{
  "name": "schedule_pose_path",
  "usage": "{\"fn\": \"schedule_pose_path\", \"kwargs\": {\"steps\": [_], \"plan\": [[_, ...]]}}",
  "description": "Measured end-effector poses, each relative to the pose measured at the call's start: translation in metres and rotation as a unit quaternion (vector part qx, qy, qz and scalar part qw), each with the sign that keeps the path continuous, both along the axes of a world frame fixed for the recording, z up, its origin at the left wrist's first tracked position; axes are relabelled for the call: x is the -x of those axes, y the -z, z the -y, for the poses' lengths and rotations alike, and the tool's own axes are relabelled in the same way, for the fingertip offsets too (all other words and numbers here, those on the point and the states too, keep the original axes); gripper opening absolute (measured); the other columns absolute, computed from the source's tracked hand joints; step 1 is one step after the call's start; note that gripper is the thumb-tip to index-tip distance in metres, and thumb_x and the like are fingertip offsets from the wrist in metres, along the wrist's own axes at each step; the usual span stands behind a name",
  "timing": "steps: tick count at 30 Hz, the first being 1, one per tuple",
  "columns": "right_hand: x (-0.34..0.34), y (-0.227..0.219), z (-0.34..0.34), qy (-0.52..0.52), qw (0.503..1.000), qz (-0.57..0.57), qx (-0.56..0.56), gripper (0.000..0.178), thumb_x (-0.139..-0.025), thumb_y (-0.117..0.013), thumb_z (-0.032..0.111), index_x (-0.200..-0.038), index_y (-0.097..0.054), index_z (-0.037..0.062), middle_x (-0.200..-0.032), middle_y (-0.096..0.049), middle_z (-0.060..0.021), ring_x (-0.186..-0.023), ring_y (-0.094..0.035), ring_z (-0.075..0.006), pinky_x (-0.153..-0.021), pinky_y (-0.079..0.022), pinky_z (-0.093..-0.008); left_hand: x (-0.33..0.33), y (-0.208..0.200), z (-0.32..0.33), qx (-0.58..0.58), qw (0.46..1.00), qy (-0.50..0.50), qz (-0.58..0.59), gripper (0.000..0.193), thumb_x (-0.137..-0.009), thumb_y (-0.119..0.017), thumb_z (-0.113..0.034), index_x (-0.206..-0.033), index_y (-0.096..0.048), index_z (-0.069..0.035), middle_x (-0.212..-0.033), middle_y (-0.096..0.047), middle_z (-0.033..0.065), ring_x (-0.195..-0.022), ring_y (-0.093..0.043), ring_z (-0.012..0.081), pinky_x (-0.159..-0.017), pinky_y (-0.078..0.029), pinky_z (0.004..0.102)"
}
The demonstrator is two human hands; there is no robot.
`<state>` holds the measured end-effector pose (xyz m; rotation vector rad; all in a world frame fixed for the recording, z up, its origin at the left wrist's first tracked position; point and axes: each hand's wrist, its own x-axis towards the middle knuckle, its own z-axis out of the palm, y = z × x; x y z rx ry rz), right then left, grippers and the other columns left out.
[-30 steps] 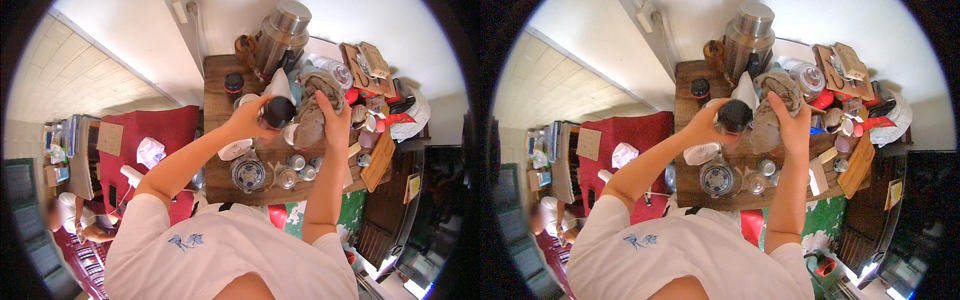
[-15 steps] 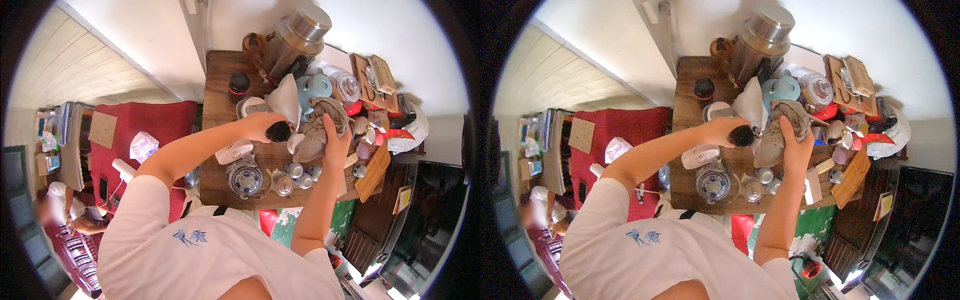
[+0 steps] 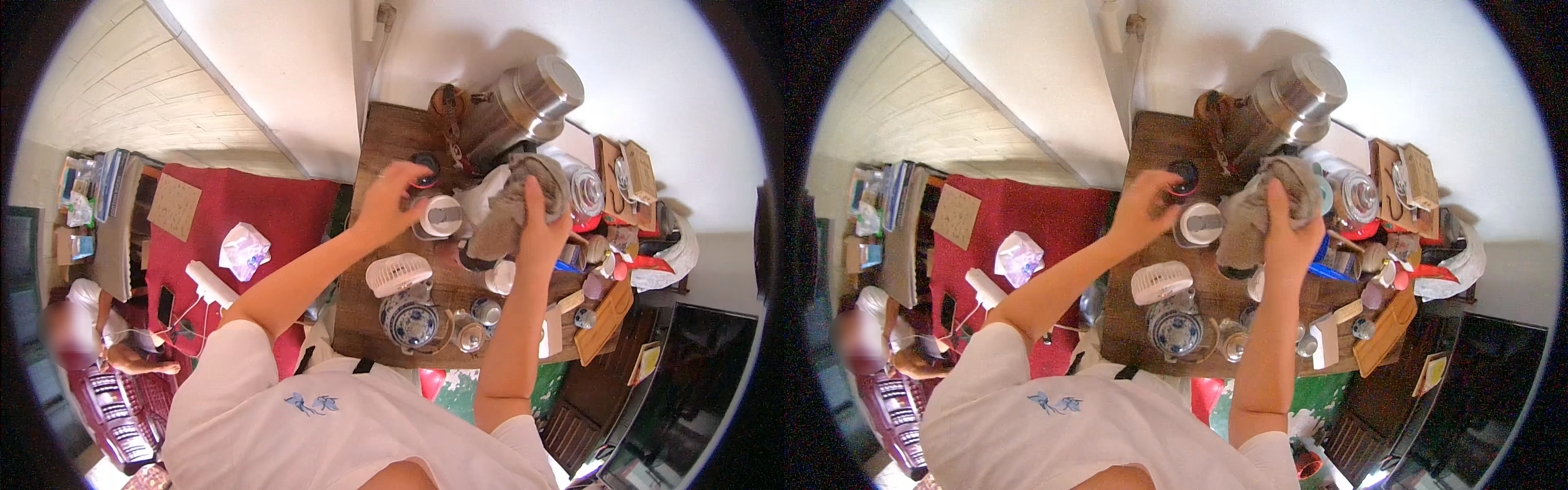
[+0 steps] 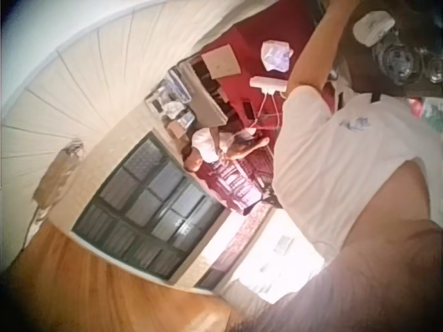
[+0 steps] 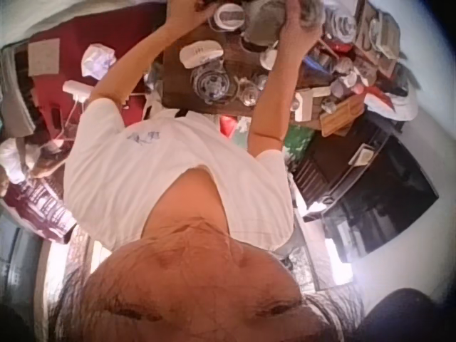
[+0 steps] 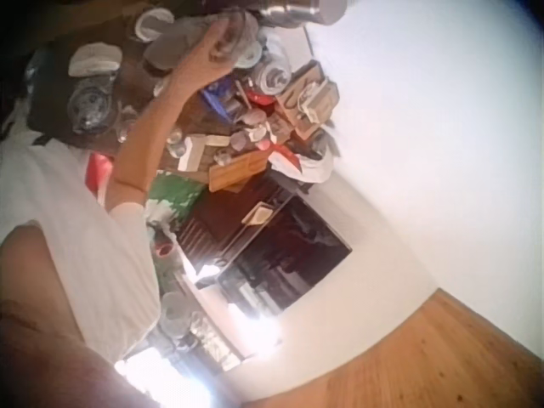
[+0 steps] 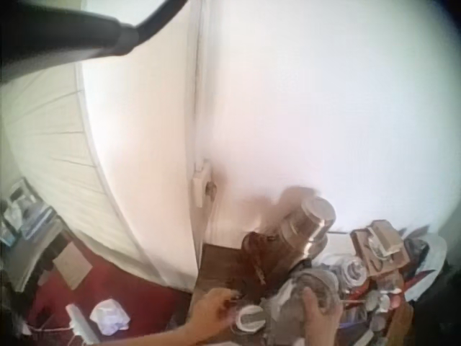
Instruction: The person wipes a cluttered wooden table with a cloth, then rearranges various items including a thermos, cups, a cutting board, and a small fan. The person also wipes the table surface after moving items.
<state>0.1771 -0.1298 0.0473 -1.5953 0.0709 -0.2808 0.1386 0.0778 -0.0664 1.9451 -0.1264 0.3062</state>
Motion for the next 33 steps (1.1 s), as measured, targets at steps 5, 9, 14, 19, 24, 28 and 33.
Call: {"fn": "schedule_pose_path", "kwargs": {"steps": [5, 9, 14, 19, 24, 28, 33], "plan": [[-0.070, 0.058, -0.068, -0.207, 0.867, 0.095, 0.443, 0.046, -0.082, -0.071, 0.044, -0.102, -0.066, 0.0028, -0.115, -0.064, -0.0138, -0.112, -0.058, -0.0325, -0.095, -0.045, -0.0500, -0.048, 0.108, -0.020, -0.137, 0.985, -0.094, 0.050, 0.067, -0.066, -0.082, -0.019, -0.125, -0.053, -0.005, -0.120, -0.059, 0.0171, -0.114, -0.055, 0.0346, -0.095, -0.046, 0.0453], [-0.063, 0.107, -0.111, -0.239, 0.774, 0.032, 0.586, 0.046, -0.083, -0.071, 0.043, -0.108, -0.068, 0.0050, -0.133, -0.055, -0.0105, -0.119, -0.053, -0.0350, -0.093, -0.047, -0.0519, -0.069, 0.151, -0.010, -0.102, 0.983, 0.003, -0.152, 0.074, -0.064, -0.085, -0.020, -0.127, -0.050, -0.004, -0.121, -0.060, 0.0194, -0.114, -0.057, 0.0354, -0.092, -0.048, 0.0425], [-0.087, 0.108, -0.114, -0.253, 0.841, -0.052, 0.476, 0.039, -0.087, -0.071, 0.034, -0.111, -0.067, 0.0032, -0.110, -0.067, -0.0097, -0.094, -0.064, -0.0227, -0.080, -0.050, -0.0343, -0.043, 0.111, -0.023, 0.052, 0.990, -0.025, -0.128, 0.063, -0.066, -0.084, -0.014, -0.121, -0.056, -0.003, -0.115, -0.064, 0.0183, -0.110, -0.061, 0.0327, -0.091, -0.049, 0.0396], [-0.064, 0.089, -0.137, -0.284, 0.946, -0.099, 0.123, 0.041, -0.086, -0.072, 0.029, -0.117, -0.065, 0.0028, -0.111, -0.065, -0.0160, -0.094, -0.062, -0.0236, -0.085, -0.048, -0.0332, -0.027, 0.076, -0.051, 0.283, 0.957, -0.032, -0.061, 0.049, -0.072, -0.078, -0.001, -0.117, -0.060, 0.001, -0.119, -0.065, 0.0102, -0.111, -0.060, 0.0207, -0.094, -0.047, 0.0359], [-0.009, 0.073, -0.150, -0.203, 0.873, 0.235, 0.376, 0.042, -0.080, -0.075, 0.019, -0.115, -0.062, -0.0006, -0.131, -0.053, -0.0205, -0.114, -0.055, -0.0363, -0.097, -0.044, -0.0405, -0.017, 0.022, -0.083, 0.148, 0.985, -0.045, -0.076, 0.062, -0.074, -0.077, -0.009, -0.128, -0.047, -0.001, -0.113, -0.064, 0.0188, -0.109, -0.061, 0.0286, -0.090, -0.049, 0.0388], [-0.020, 0.034, -0.155, -0.183, 0.943, 0.185, 0.207, 0.038, -0.084, -0.073, 0.017, -0.115, -0.061, -0.0016, -0.125, -0.057, -0.0175, -0.111, -0.058, -0.0322, -0.096, -0.045, -0.0383, 0.008, -0.033, -0.076, 0.071, 0.990, -0.078, -0.094, 0.077, -0.073, -0.079, -0.025, -0.133, -0.037, -0.001, -0.108, -0.060, 0.0243, -0.102, -0.060, 0.0404, -0.084, -0.049, 0.0441], [-0.014, 0.027, -0.137, -0.164, 0.926, -0.166, -0.297, 0.043, -0.093, -0.065, 0.030, -0.124, -0.058, 0.0017, -0.117, -0.062, -0.0096, -0.101, -0.060, -0.0199, -0.087, -0.048, -0.0339, 0.016, -0.066, -0.063, 0.107, 0.994, -0.022, -0.017, 0.064, -0.086, -0.069, -0.026, -0.135, -0.037, 0.001, -0.110, -0.060, 0.0183, -0.096, -0.060, 0.0263, -0.087, -0.047, 0.0369]]}}
